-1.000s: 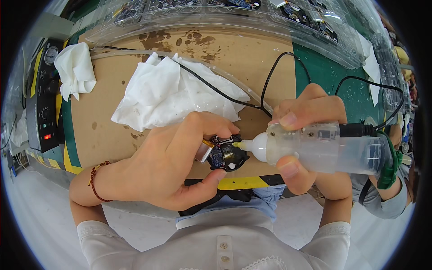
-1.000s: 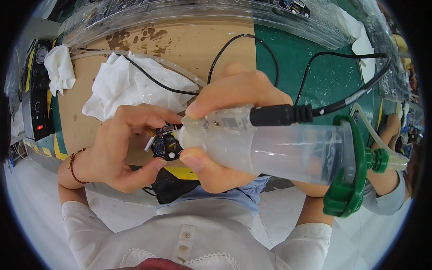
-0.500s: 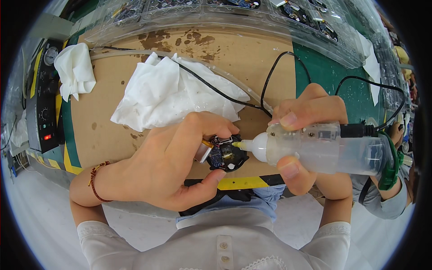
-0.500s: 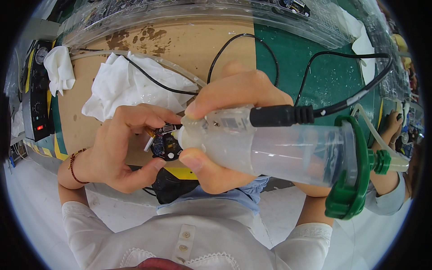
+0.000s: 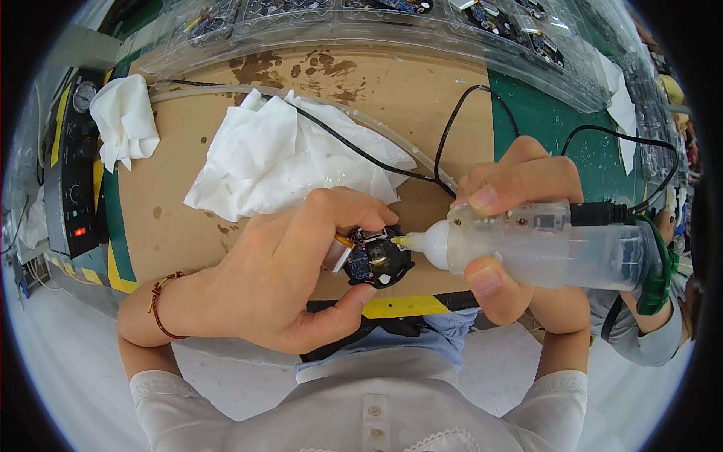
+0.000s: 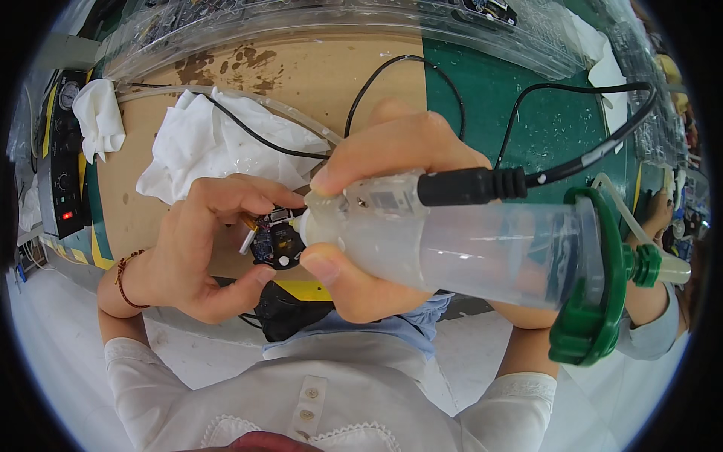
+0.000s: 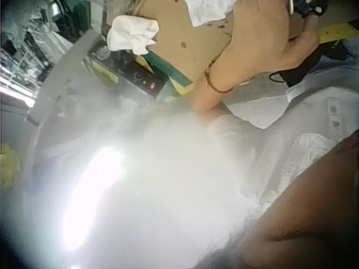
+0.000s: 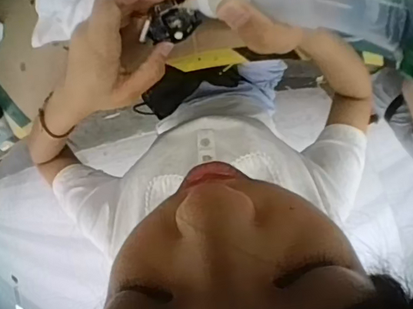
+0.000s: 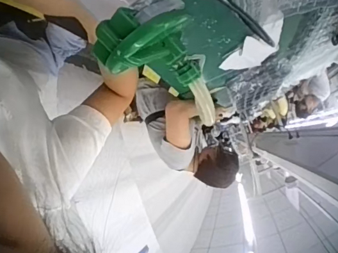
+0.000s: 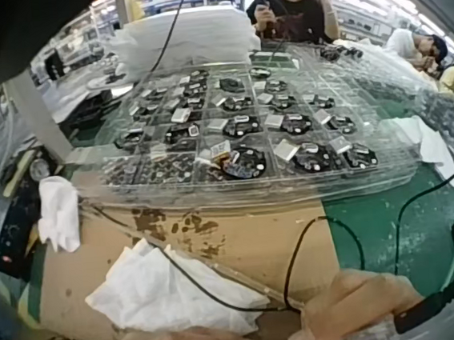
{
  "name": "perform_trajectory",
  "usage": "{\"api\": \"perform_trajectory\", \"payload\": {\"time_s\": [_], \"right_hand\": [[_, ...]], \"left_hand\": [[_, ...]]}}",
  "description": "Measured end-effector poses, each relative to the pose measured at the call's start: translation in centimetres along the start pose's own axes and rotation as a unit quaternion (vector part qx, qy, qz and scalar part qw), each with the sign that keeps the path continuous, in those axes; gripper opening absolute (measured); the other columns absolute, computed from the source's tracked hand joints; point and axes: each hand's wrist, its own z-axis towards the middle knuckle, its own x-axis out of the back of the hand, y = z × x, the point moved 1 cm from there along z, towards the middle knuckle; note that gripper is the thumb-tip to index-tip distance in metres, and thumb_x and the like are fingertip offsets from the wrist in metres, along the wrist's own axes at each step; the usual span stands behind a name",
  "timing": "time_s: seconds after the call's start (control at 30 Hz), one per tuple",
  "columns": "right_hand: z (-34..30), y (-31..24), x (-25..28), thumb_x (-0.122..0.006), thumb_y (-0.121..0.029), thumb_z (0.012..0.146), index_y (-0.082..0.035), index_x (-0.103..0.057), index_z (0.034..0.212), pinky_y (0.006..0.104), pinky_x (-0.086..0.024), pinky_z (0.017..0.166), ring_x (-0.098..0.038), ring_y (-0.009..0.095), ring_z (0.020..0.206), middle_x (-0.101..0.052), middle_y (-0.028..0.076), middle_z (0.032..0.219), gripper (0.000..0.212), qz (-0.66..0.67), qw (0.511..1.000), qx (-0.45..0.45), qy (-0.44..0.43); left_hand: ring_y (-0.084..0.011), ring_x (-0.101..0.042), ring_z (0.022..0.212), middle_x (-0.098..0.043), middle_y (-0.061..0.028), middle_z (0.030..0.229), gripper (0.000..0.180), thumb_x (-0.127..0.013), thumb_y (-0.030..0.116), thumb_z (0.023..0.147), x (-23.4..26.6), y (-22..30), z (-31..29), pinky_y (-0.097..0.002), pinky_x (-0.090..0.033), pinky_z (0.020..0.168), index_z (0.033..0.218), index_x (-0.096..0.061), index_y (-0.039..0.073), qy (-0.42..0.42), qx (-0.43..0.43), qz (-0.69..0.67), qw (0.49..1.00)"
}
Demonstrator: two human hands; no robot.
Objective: Applying adhesive to internal components of smartwatches using a precision dispenser and tweezers on an assembly line.
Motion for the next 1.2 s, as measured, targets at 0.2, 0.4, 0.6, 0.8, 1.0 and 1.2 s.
{"api": "perform_trajectory", "payload": {"time_s": [0.2,0.4,0.6,0.8,1.0,1.2], "right_hand": [[0.3,-0.1,0.3,-0.068,-0.026,0.068,-0.008,-0.044,0.094,0.0292,-0.048,0.062,-0.044,0.016,0.068,-0.044,0.006,0.075,0.040,-0.011,1.000,-0.012,-0.024],[0.2,0.3,0.1,-0.070,-0.028,0.068,-0.008,-0.044,0.093,0.0290,-0.048,0.062,-0.045,0.015,0.065,-0.046,0.007,0.075,0.042,0.022,1.000,-0.009,-0.002],[0.3,0.6,0.0,-0.070,-0.025,0.067,-0.006,-0.047,0.094,0.0257,-0.041,0.054,-0.045,0.015,0.061,-0.050,0.007,0.073,0.041,-0.020,0.999,0.037,0.015],[0.7,1.7,-0.1,-0.070,-0.012,0.063,-0.001,-0.058,0.084,0.0285,-0.035,0.049,-0.047,0.016,0.055,-0.057,0.008,0.078,0.026,0.123,0.982,0.085,0.118],[1.1,2.2,1.2,-0.069,-0.011,0.071,0.000,-0.049,0.095,0.0284,-0.037,0.063,-0.046,0.015,0.071,-0.052,0.009,0.085,0.032,0.095,0.969,0.117,0.198],[0.9,2.2,0.8,-0.069,-0.010,0.074,-0.001,-0.050,0.096,0.0269,-0.038,0.065,-0.047,0.013,0.074,-0.051,0.008,0.088,0.031,0.062,0.967,0.054,0.240]], "left_hand": [[-0.0166,-0.057,0.077,-0.055,-0.0254,0.110,0.046,-0.061,0.002,0.072,0.0,0.0,0.0,-0.0204,-0.040,0.050,0.110,-0.035,-0.003,-0.001,-0.002,-0.001,1.000],[-0.0185,-0.059,0.081,-0.055,-0.0258,0.110,0.047,-0.063,0.003,0.073,0.1,0.1,0.1,-0.0211,-0.042,0.051,0.110,-0.035,-0.003,-0.004,0.000,-0.002,1.000],[-0.0227,-0.062,0.071,-0.057,-0.0184,0.106,0.044,-0.066,0.002,0.070,-0.5,0.0,0.2,-0.0262,-0.050,0.054,0.104,-0.040,-0.007,0.029,-0.011,0.008,0.999],[-0.0218,-0.062,0.067,-0.057,-0.0173,0.108,0.044,-0.068,0.004,0.070,-0.4,0.4,0.1,-0.0266,-0.050,0.052,0.104,-0.040,-0.005,0.026,-0.008,0.031,0.999],[-0.0202,-0.061,0.067,-0.057,-0.0168,0.112,0.049,-0.073,0.009,0.069,-1.0,0.6,-0.2,-0.0268,-0.049,0.051,0.106,-0.041,0.000,0.041,-0.085,0.132,0.987],[-0.0181,-0.058,0.076,-0.059,-0.0149,0.115,0.051,-0.074,0.005,0.069,3.9,1.5,2.7,-0.0290,-0.049,0.063,0.111,-0.045,0.006,0.262,-0.133,0.191,0.936]]}}
